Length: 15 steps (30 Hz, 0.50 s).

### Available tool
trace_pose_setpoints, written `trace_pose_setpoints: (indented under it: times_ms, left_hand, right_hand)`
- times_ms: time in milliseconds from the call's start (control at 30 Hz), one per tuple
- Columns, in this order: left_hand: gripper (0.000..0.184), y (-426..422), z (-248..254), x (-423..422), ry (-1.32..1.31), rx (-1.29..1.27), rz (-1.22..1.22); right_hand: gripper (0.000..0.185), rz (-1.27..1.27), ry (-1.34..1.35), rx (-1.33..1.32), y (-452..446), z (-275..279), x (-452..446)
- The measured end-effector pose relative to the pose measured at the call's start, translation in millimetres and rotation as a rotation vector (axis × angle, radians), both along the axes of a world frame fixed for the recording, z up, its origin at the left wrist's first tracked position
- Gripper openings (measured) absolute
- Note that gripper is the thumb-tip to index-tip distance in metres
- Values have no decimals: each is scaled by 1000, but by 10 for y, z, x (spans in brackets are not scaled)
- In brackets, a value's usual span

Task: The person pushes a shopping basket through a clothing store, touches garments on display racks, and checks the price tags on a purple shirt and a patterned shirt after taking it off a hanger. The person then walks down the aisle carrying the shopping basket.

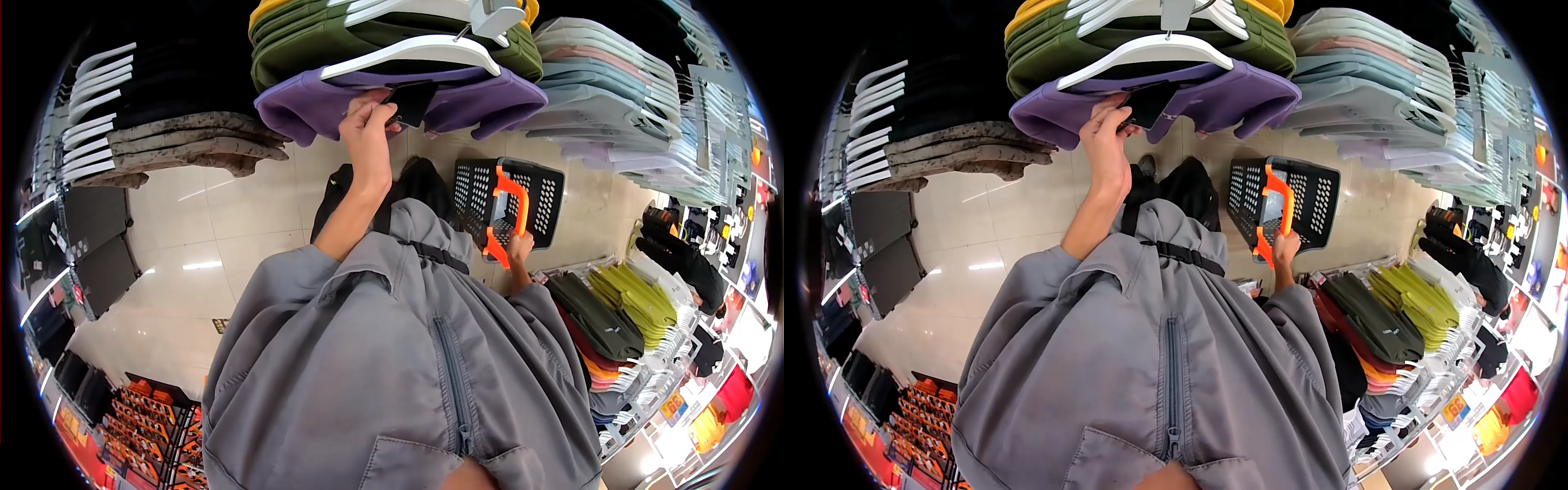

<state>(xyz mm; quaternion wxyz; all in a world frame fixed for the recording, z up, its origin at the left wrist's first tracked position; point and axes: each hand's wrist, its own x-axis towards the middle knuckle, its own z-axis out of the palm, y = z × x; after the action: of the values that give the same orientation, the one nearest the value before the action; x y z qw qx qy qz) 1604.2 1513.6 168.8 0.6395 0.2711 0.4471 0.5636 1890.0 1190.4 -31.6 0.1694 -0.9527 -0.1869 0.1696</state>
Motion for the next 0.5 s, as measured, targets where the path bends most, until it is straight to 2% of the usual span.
trace_pose_setpoints:
  times_ms: [133, 233, 300, 500]
  left_hand:
    - [15, -4, 36, -59, -24, -57, 15]
    - [13, -4, -22, -76, -176, -108, 10]
    - [15, 12, 8, -57, -348, -170, 14]
    - [25, 41, -38, -46, -457, -184, -93]
  right_hand:
    - [25, 9, -66, 0, 81, 153, -107]
    - [27, -36, -27, -90, 134, 232, -131]
    - [27, -42, -13, -97, 136, 225, -120]
    - [27, -53, -11, -74, 128, 217, -126]
